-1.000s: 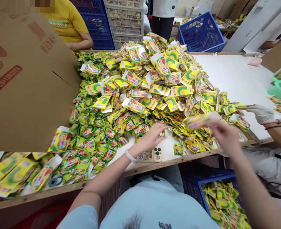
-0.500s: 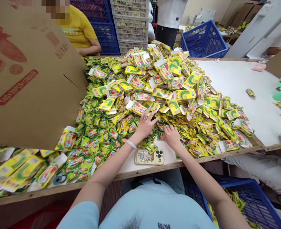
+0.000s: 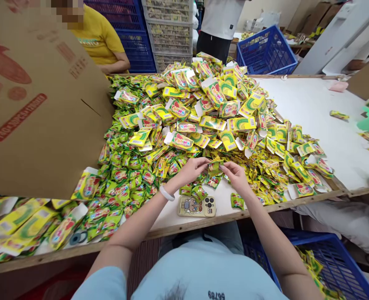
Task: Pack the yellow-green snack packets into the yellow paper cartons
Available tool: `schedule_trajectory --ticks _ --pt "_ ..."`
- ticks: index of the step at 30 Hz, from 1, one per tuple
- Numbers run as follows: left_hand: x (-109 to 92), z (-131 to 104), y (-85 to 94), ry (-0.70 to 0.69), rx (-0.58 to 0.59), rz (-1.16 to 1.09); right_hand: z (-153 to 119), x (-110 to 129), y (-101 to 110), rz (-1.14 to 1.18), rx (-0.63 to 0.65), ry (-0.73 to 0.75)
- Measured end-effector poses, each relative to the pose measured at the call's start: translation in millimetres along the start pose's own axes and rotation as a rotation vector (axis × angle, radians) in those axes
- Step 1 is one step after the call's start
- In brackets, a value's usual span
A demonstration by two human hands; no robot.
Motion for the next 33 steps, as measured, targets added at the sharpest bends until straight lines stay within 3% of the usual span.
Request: schedule_trajectory --ticks 6,10,12,14,17,19,23,25,29,33 --pt "20.0 -28.1 -11.2 0.22 -0.084 -0.302 -10.6 0.9 -14.8 0.042 0.154 -0.111" --pt "17.0 -33.2 -8.7 0.164 -0.19 -0.15 -26.8 -18.9 -19.5 0.243 0.315 -0.419" --pt "10.8 -32.7 -6.4 0.13 -0.217 -0.062 -34.0 -26.1 -25.2 0.319 0.389 -0.505" --pt "4.6 -31.8 -8.8 0.099 -0.173 -0.004 -35.6 -31.3 -30.7 0.315 0.412 -0.491" --pt "3.8 -33.8 -13.1 0.089 -0.029 0.039 -25.7 -33.8 -31.0 0.088 0.325 -0.267" --pt "15.9 -33.5 2.4 0.176 -0.07 0.047 -18.0 -30.4 -24.9 -0.054 0.231 -0.108" --pt "54.5 -23.9 84.2 0.47 -0.564 0.236 -18.7 -28.2 -12.3 -0.215 0.133 0.041" --pt "63.2 -6.4 108.0 0.505 -0.638 0.317 -27.9 -31.2 -11.8 -0.307 0.141 0.088" --pt "62.4 27.7 120.3 0.404 -0.697 0.438 -41.2 -33.4 -6.5 -0.384 0.177 0.103" --pt "37.7 17.8 103.1 0.013 -0.823 0.291 -23.8 -2.4 20.8 -0.19 0.087 0.013"
Point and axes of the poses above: each hand's wrist, its own z-axis towards the middle knuckle, its own y-axis out of the back of the hand, x = y × z, the point moved 8 cm from there along z, towards the middle knuckle, and after that the axes turned 15 degrees about -x, right-handed, at the moved point
